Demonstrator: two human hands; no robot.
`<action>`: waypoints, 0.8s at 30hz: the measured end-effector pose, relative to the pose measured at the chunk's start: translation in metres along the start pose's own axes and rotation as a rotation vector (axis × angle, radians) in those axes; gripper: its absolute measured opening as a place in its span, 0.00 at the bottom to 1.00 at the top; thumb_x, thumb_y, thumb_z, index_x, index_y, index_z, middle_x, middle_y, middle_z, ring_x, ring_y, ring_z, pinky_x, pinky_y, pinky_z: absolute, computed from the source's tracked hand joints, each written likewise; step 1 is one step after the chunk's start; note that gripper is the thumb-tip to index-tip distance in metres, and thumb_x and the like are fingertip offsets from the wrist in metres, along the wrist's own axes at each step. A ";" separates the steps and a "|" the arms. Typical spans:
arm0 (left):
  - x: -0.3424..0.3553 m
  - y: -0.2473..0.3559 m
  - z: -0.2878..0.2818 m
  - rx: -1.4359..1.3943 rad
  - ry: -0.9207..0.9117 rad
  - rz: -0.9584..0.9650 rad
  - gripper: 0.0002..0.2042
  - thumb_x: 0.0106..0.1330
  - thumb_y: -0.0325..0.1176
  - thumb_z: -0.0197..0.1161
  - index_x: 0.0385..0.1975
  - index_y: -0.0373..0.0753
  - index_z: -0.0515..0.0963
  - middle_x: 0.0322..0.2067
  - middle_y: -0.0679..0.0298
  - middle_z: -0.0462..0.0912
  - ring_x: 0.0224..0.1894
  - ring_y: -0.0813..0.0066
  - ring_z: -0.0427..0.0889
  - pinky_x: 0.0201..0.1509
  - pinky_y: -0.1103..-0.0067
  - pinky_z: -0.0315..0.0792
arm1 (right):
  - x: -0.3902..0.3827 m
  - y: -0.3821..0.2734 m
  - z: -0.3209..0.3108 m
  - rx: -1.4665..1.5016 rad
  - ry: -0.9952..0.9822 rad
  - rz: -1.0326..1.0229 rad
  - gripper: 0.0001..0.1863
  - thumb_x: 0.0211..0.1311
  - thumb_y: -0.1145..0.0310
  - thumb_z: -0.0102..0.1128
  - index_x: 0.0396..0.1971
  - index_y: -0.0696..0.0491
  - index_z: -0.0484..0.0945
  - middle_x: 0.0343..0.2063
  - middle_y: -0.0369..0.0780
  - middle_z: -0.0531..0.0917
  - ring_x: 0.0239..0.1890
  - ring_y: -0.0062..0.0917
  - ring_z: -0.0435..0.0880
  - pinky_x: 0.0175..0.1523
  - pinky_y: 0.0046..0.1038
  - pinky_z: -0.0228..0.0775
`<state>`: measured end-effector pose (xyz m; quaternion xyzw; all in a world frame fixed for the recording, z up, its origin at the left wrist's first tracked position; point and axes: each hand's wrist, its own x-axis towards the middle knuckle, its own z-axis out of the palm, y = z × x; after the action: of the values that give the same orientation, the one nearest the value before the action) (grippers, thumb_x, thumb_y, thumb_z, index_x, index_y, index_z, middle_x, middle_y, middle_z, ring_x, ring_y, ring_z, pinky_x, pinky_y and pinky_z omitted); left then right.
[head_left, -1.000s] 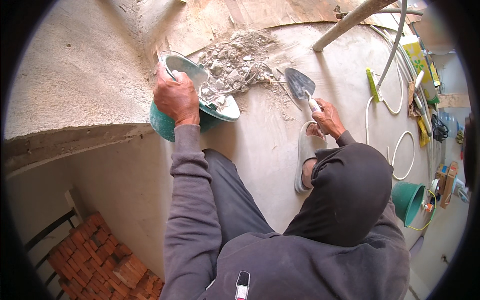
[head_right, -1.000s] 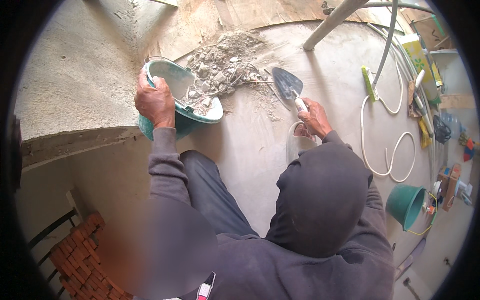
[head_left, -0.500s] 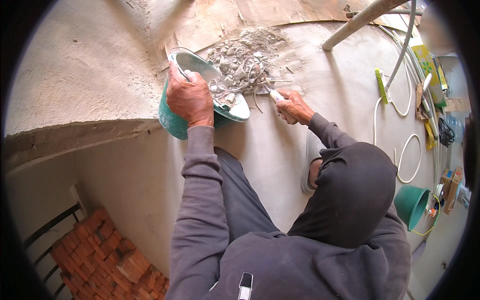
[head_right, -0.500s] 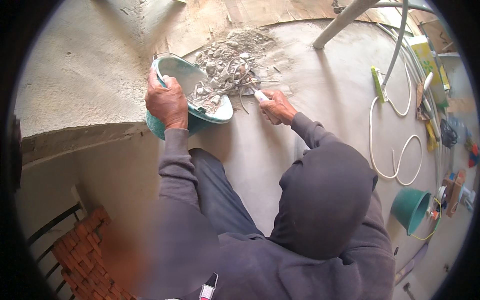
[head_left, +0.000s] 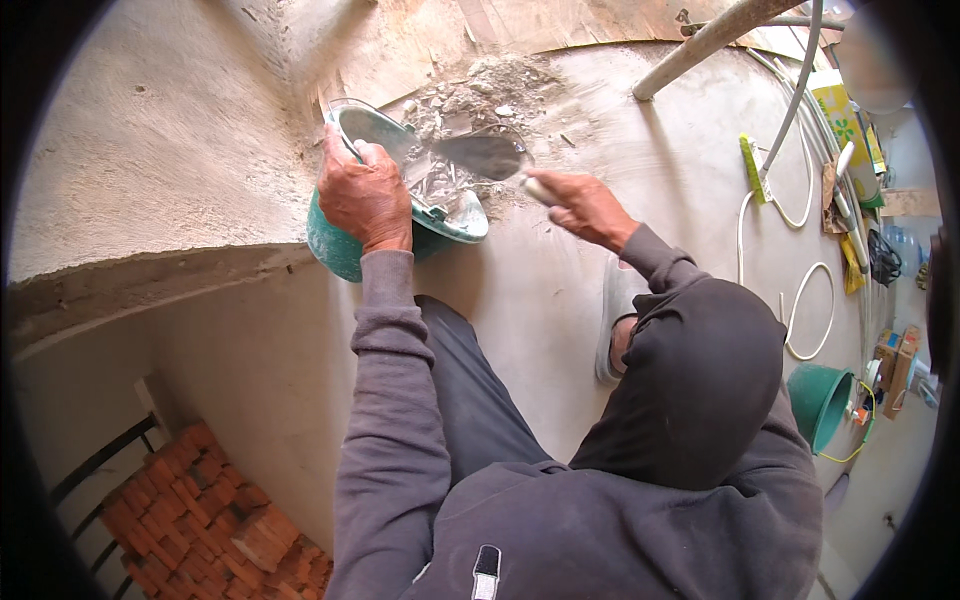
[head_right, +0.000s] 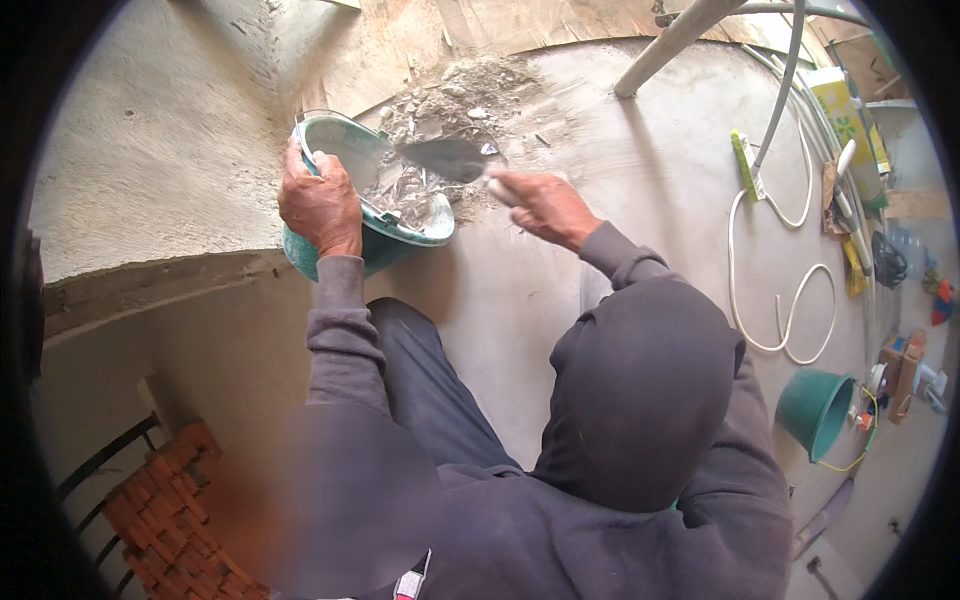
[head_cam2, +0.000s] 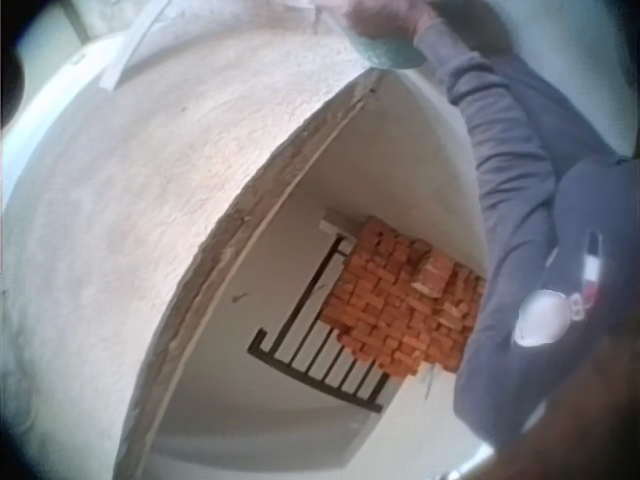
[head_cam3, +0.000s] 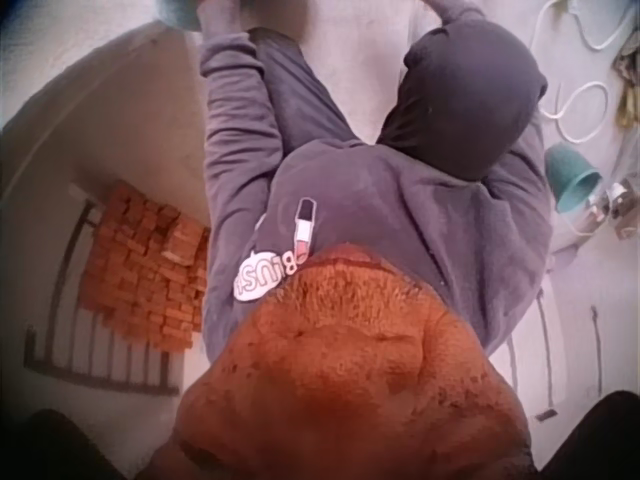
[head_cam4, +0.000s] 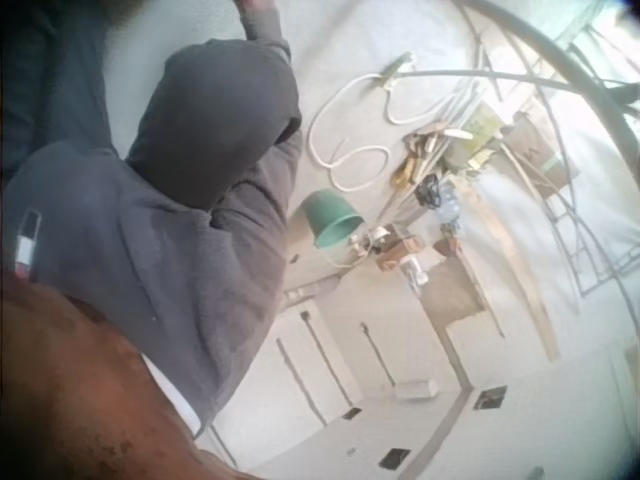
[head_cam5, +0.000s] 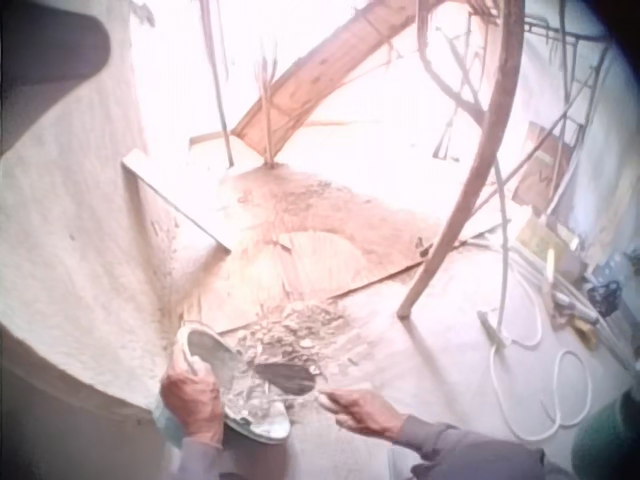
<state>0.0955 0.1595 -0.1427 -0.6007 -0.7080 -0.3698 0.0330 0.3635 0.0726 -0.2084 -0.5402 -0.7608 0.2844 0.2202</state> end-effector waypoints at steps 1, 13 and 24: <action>0.000 -0.004 -0.001 0.003 0.028 0.023 0.20 0.61 0.30 0.56 0.53 0.31 0.76 0.42 0.46 0.84 0.39 0.47 0.85 0.45 0.61 0.77 | -0.007 -0.001 -0.008 0.142 -0.051 0.233 0.34 0.50 0.73 0.53 0.64 0.49 0.70 0.34 0.48 0.82 0.30 0.34 0.84 0.39 0.34 0.80; 0.008 -0.009 0.004 0.014 -0.004 0.017 0.19 0.60 0.33 0.57 0.51 0.36 0.79 0.38 0.48 0.86 0.39 0.49 0.86 0.46 0.60 0.77 | -0.132 0.064 0.001 0.424 -0.267 0.067 0.31 0.54 0.69 0.53 0.61 0.59 0.71 0.24 0.38 0.80 0.24 0.18 0.79 0.32 0.22 0.76; 0.005 -0.006 -0.011 -0.022 -0.062 -0.027 0.20 0.59 0.31 0.57 0.52 0.30 0.77 0.43 0.46 0.84 0.41 0.47 0.85 0.46 0.62 0.77 | -0.019 0.044 -0.006 0.942 -0.517 0.879 0.31 0.59 0.69 0.52 0.66 0.54 0.65 0.21 0.38 0.79 0.13 0.18 0.76 0.13 0.24 0.71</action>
<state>0.0841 0.1574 -0.1349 -0.6025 -0.7128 -0.3589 -0.0006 0.4040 0.0666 -0.2339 -0.5600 -0.2952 0.7667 0.1072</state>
